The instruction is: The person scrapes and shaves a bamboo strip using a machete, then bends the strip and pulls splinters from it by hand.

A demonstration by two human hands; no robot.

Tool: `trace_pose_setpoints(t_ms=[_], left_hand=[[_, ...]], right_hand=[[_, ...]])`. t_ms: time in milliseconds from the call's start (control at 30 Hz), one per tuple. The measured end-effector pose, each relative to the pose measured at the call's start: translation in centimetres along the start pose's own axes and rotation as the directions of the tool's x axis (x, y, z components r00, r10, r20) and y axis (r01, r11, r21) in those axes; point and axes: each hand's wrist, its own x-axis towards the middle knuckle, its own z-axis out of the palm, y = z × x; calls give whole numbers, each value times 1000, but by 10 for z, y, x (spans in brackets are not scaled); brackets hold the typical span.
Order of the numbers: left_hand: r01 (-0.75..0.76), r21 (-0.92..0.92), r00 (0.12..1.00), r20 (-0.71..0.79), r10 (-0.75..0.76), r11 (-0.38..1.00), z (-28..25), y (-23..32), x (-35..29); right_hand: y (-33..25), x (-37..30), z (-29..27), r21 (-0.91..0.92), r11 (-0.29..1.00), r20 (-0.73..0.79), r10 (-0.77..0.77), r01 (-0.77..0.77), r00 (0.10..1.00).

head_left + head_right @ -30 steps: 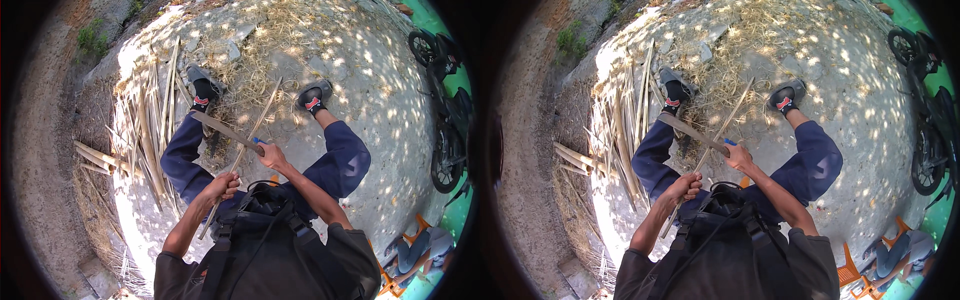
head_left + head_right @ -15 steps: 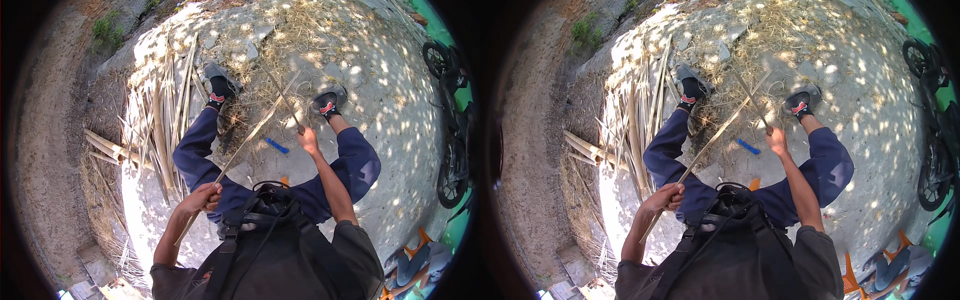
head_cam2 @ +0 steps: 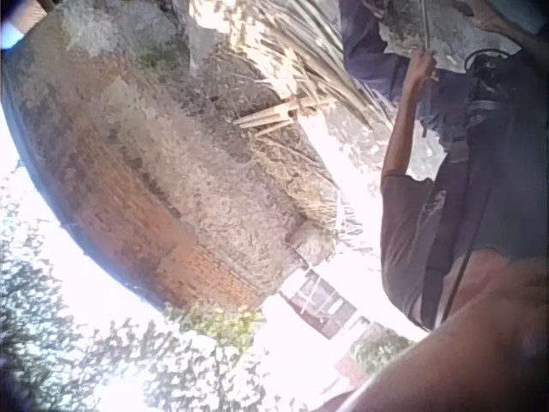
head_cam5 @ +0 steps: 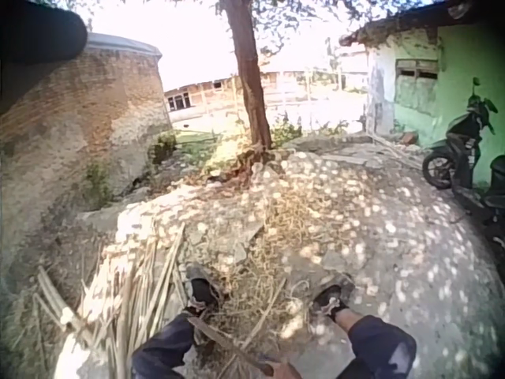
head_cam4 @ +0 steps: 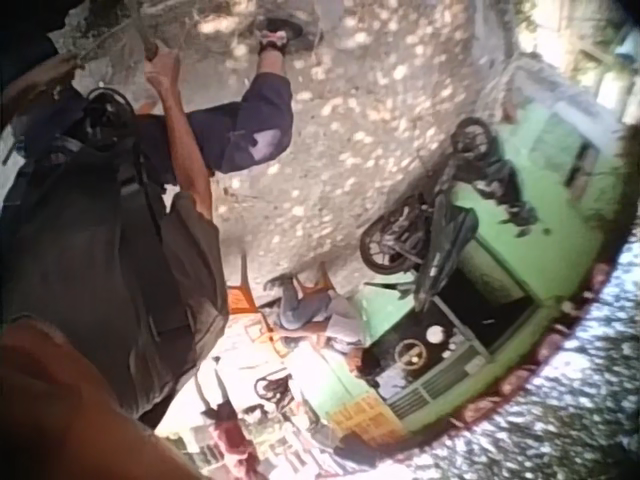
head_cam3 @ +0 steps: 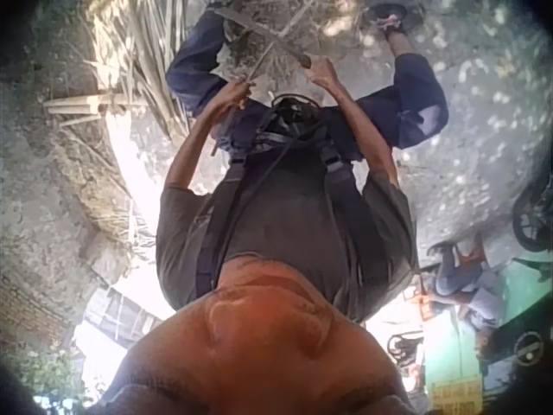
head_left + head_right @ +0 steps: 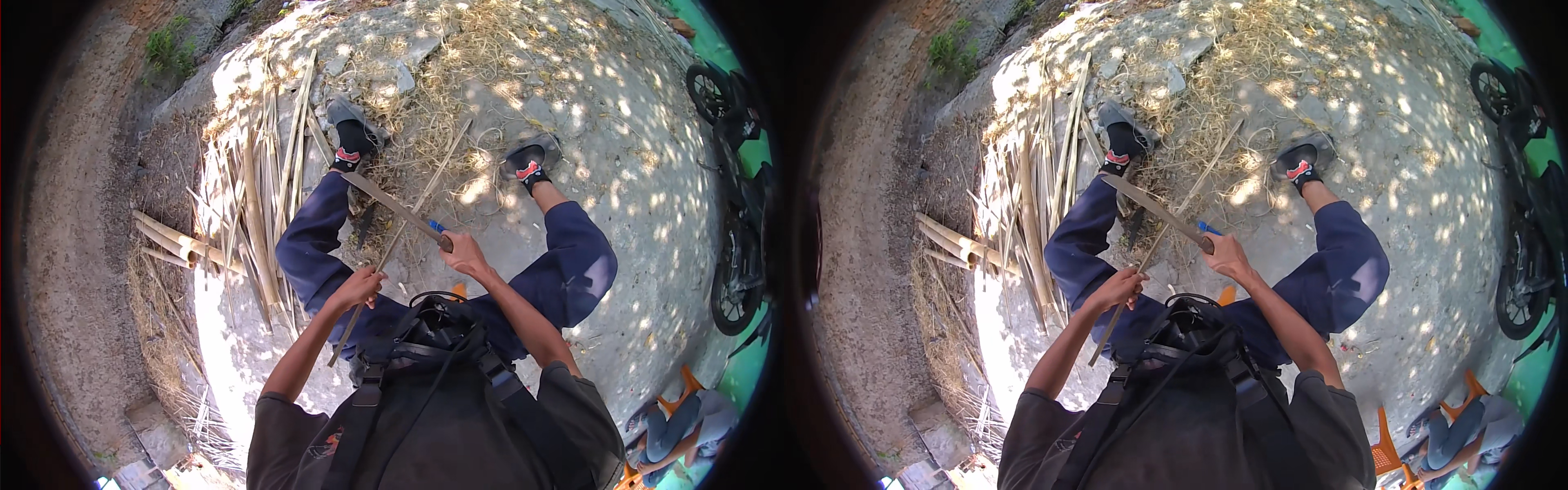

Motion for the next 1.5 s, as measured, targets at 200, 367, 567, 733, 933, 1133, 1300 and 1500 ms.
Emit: trace_pose_setpoints(t_ms=[200,367,567,733,933,1133,1300,1500], left_hand=[[-36,184,989,-137,62,982,-1,-4,74],[23,340,980,-194,46,940,15,23,122],[-288,346,872,-292,394,893,2,-25,177],[-113,-180,993,4,116,977,42,35,126],[44,-433,978,203,50,900,28,52,80],[39,-443,979,195,53,896,25,45,71],[23,-400,970,229,76,916,21,40,50],[72,-497,947,305,97,865,28,54,48]], right_hand=[[7,-5,2,11,997,93,74,-75,993],[12,-5,2,-24,993,77,118,-117,990],[-7,1,6,-39,992,63,124,-122,990],[22,2,-2,-97,973,9,213,-211,977],[3,12,0,-173,979,5,110,-108,994],[5,15,-1,-348,935,46,93,-72,995],[28,26,-23,-129,981,-152,124,-145,980],[6,12,-8,-148,987,-67,-72,62,995]])
